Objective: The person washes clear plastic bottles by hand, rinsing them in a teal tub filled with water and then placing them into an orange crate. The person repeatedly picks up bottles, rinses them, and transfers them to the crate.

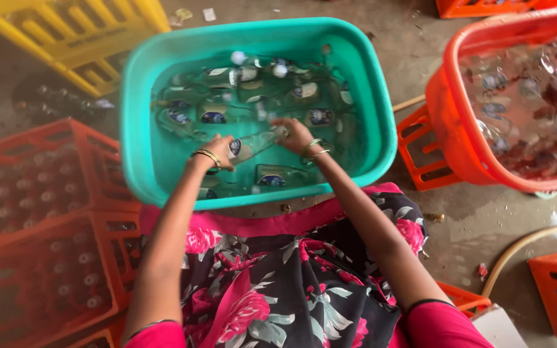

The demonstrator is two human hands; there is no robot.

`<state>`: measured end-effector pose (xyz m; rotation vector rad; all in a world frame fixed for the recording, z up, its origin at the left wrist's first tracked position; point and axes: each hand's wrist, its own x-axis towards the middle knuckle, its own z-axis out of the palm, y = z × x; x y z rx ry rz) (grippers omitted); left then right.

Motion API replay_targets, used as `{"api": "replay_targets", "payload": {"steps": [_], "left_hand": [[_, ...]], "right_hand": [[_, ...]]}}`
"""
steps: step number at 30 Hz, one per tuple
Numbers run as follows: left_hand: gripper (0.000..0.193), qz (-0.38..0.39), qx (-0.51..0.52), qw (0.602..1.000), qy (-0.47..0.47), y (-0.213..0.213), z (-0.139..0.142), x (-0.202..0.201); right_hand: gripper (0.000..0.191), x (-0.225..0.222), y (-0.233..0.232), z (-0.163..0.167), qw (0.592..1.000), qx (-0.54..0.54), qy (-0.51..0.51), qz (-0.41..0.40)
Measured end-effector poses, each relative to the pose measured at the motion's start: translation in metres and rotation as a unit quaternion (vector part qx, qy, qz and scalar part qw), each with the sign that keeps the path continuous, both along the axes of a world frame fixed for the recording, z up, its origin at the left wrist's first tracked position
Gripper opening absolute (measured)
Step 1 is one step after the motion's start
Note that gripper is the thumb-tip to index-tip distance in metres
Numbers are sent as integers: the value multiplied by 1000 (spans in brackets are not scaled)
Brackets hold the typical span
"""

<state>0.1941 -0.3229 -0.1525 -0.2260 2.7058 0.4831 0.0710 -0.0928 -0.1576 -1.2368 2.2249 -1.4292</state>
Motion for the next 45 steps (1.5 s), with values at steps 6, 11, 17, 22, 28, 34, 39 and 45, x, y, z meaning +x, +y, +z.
{"api": "replay_targets", "payload": {"steps": [6, 11, 17, 22, 28, 34, 39, 45], "left_hand": [[103, 69, -1, 997, -27, -13, -33, 8], [107, 38, -46, 998, -10, -17, -47, 1], [100, 18, -71, 996, -53, -24, -52, -2], [98, 20, -68, 997, -22, -23, -49, -3], [104, 17, -70, 997, -8, -22, -52, -2], [100, 71, 104, 988, 89, -21, -36, -1], [87, 64, 379, 856, 346, 0, 1, -22], [65, 59, 410, 821, 392, 41, 49, -41]], "right_hand": [[49, 4, -48, -18, 974, 211, 78, 24], [41, 6, -61, -22, 924, 339, 172, 35], [32, 6, -68, -29, 920, 356, 155, 60], [34, 3, -65, -32, 920, 363, 130, 72], [48, -3, -66, -34, 925, 354, 106, 82], [53, -15, -44, 13, 979, 204, -18, 6], [46, -30, 38, 78, 993, 59, -92, -39], [47, -30, 96, 66, 976, -38, -206, -60]]}}
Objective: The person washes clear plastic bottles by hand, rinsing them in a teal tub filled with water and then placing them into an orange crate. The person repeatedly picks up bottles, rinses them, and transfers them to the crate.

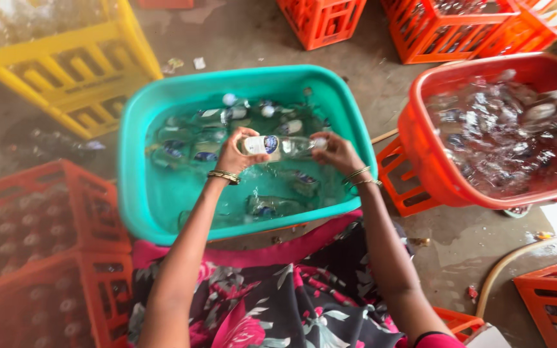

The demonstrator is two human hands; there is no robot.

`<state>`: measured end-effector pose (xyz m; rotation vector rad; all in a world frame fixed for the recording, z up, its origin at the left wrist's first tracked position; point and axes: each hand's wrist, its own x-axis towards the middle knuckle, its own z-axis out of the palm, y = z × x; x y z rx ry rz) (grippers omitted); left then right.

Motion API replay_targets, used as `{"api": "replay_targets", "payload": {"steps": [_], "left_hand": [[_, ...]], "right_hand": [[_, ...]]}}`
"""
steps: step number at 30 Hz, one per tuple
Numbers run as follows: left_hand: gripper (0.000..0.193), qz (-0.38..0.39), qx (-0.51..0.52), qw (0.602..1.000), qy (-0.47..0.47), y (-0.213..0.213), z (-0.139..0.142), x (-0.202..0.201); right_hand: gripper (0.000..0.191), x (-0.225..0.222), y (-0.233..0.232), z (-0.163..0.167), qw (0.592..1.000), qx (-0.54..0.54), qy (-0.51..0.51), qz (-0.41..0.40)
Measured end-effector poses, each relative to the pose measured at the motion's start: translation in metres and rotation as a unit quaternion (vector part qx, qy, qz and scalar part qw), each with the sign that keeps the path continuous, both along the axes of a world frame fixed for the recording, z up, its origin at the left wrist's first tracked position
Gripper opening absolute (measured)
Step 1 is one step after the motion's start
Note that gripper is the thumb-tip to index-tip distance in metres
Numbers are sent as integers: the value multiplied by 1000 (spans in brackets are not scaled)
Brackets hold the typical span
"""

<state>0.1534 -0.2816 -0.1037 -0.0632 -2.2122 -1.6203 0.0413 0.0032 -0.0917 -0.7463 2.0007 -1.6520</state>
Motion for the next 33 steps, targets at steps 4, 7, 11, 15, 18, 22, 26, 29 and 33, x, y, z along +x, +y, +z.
{"api": "replay_targets", "payload": {"steps": [4, 7, 11, 15, 18, 22, 26, 29, 33], "left_hand": [[66, -18, 0, 1000, 18, 20, 22, -12], [61, -13, -17, 1000, 21, 32, 30, -25], [54, 35, 10, 996, -87, 56, 24, -39], [57, 76, 75, 971, -216, 79, 8, -44], [65, 97, 27, 968, -231, 85, 0, -44], [64, 98, -59, 979, -171, 80, 0, -45], [67, 94, -92, 983, -126, 74, 8, -42], [68, 82, -142, 985, -50, 69, 17, -41], [69, 70, -179, 981, 9, 65, 22, -42]], "right_hand": [[47, 0, 24, -9, 999, -13, -31, 0], [47, -7, 38, -10, 999, -3, -43, -12], [51, -13, 58, -15, 998, 7, -49, -42], [62, -12, 78, -22, 989, 89, -70, -92], [66, -9, 82, -25, 983, 131, -76, -108], [70, -9, 77, -24, 980, 151, -76, -102], [67, -12, 71, -28, 987, 108, -78, -87], [65, -14, 67, -33, 991, 63, -94, -73], [62, -14, 65, -36, 992, 48, -93, -75]]}}
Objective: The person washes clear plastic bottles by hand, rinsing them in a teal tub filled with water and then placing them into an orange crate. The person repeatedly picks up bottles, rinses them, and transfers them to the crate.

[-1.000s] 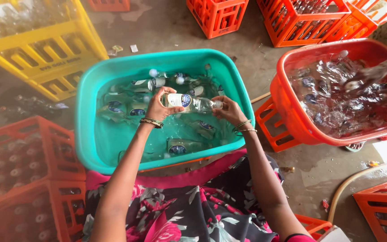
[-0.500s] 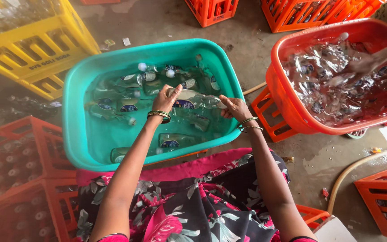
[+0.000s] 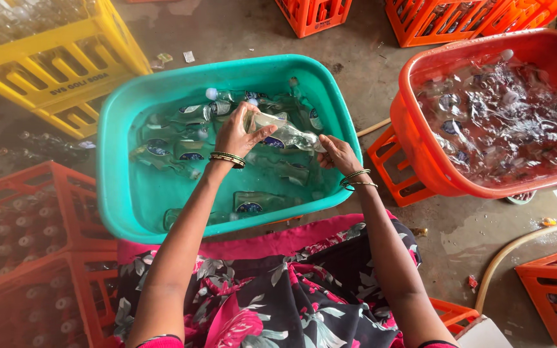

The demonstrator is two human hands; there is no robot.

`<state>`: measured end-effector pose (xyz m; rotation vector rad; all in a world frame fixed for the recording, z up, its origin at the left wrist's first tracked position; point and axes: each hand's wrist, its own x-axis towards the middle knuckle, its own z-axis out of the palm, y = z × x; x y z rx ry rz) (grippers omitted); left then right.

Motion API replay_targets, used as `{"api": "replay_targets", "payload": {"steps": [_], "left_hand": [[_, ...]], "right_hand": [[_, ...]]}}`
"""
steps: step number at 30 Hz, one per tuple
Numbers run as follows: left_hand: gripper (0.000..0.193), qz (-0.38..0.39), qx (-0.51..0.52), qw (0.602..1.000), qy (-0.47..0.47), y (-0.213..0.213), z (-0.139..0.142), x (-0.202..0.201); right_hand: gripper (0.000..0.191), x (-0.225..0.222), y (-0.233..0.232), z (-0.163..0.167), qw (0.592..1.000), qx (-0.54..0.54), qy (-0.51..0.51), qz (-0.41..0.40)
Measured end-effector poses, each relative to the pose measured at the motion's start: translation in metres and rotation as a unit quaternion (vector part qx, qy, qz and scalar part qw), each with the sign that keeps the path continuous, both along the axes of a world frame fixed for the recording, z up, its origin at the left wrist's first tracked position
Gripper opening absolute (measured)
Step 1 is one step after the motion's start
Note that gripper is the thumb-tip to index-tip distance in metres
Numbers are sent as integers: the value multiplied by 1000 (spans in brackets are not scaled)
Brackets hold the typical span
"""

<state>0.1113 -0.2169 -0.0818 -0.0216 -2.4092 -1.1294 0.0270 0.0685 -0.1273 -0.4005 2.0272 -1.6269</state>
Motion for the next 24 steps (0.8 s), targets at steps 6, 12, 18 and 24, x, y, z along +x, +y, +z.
{"api": "replay_targets", "payload": {"steps": [6, 12, 18, 24], "left_hand": [[68, -7, -16, 999, 29, 3, 0, -2], [69, -14, -33, 998, 47, 10, 13, -3], [86, -123, 153, 978, 67, 18, 20, -4], [92, -221, 367, 901, 64, 81, -15, -8]], "right_hand": [[61, 1, 2, 3, 1000, -5, 5, -14], [59, 5, 3, 17, 1000, -9, 10, -21], [52, 9, -9, 18, 986, -131, -79, -62], [48, 26, -53, 7, 923, -297, -233, -76]]}}
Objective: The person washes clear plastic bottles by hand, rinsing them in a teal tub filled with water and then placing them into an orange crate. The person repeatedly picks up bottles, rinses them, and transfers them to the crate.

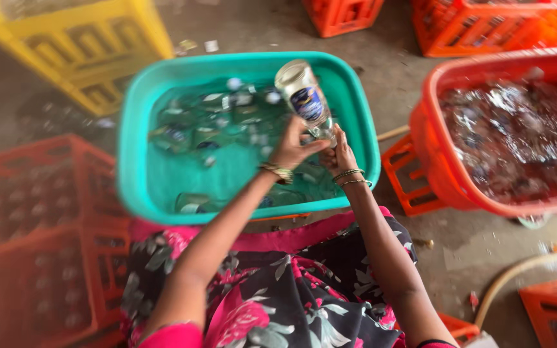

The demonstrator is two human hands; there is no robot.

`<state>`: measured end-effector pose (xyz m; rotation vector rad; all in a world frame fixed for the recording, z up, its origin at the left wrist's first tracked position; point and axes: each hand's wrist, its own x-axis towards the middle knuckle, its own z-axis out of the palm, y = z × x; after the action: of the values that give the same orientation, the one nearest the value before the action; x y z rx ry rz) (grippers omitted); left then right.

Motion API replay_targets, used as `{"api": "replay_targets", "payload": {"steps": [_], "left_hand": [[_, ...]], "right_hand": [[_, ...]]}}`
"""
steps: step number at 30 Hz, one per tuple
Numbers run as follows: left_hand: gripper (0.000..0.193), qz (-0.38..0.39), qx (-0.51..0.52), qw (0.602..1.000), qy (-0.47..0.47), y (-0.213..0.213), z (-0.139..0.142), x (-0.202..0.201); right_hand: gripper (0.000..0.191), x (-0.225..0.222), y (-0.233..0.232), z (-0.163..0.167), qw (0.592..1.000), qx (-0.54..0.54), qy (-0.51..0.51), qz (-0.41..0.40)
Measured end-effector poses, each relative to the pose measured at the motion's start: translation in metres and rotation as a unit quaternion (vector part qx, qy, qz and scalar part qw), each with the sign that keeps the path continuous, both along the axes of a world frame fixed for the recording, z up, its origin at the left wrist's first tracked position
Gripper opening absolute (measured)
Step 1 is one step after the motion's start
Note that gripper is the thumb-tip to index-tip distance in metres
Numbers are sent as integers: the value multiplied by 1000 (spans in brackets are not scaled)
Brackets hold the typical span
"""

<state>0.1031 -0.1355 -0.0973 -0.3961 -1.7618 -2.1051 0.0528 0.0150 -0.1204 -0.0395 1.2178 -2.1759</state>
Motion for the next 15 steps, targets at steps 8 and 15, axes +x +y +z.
{"api": "replay_targets", "payload": {"steps": [8, 15], "left_hand": [[66, 123, 116, 985, 18, -93, 29, 28], [42, 535, -143, 830, -61, -360, 21, 351]], "right_hand": [[37, 27, -54, 16, 889, 232, 349, 184], [52, 57, -57, 6, 695, 399, 509, 314]]}}
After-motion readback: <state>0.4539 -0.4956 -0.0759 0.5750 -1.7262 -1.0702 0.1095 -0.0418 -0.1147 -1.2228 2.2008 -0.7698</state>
